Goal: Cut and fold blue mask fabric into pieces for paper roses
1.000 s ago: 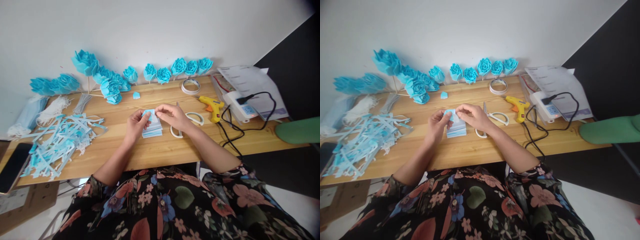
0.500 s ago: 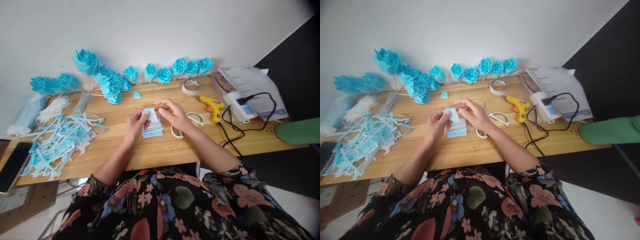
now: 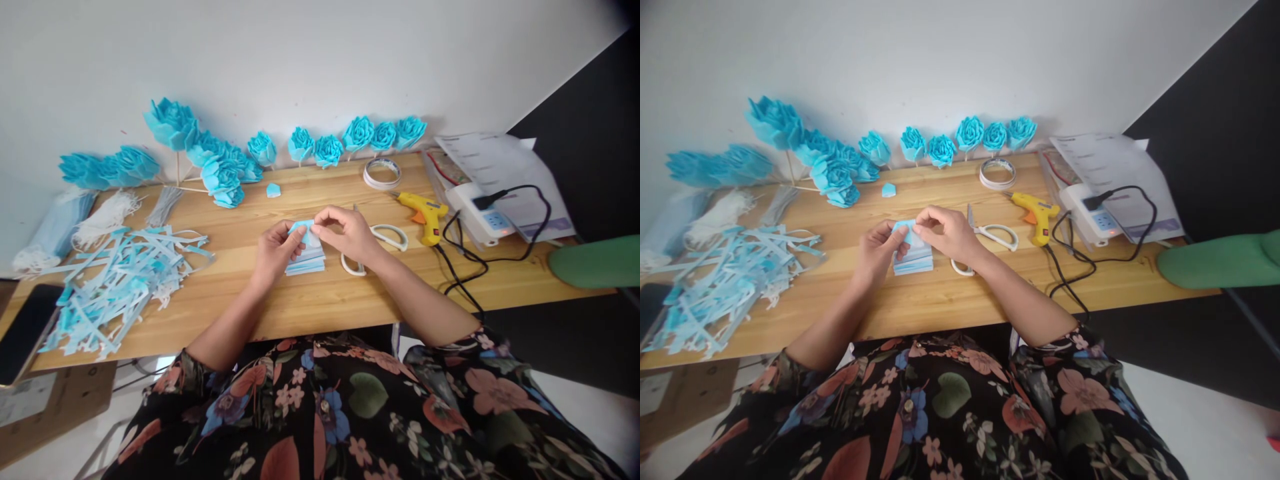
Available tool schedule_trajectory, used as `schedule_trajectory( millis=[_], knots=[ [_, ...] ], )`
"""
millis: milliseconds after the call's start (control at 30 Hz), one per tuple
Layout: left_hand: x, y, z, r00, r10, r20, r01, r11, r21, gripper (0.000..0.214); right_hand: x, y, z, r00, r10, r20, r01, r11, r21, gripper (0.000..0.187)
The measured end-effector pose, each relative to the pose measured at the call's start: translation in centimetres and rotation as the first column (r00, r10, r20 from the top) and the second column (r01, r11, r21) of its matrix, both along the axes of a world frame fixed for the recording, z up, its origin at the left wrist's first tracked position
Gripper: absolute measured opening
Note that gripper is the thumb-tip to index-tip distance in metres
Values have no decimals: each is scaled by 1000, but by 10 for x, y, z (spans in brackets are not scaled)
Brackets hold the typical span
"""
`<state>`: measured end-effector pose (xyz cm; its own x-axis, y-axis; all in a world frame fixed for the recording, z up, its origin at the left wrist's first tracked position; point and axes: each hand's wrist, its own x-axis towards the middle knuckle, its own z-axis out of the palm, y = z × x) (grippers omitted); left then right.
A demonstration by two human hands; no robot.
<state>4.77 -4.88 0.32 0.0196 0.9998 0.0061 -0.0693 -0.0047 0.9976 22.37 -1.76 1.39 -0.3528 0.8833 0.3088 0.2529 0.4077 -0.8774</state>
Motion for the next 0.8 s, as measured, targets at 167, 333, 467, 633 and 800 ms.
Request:
schedule_trajectory(
  millis=[167,333,467,633,800],
  knots=[
    [0,0,-1,1000,-26,-12,26,1000,-5,41,-1,0,1,1000,-17,-14,18,1000,11,13],
    [-1,1,-1,999,-29,-17,29,1000,-8,43,-1,1,-1,999,-13,-43,14,1000,9,13],
    [-1,0,2,1000,-9,-23,9,1000,4,43,0,3,-4,993,27,-119,-40,993,-111,19],
    [0,0,1,999,-8,-31,8,1000,-1,43,1,4,-7,986,96,-139,-123,971,-203,27],
    [1,0,-1,999,-52,-16,51,998,-26,45,1,5,-6,996,66,-57,-74,986,-147,25]
  ],
)
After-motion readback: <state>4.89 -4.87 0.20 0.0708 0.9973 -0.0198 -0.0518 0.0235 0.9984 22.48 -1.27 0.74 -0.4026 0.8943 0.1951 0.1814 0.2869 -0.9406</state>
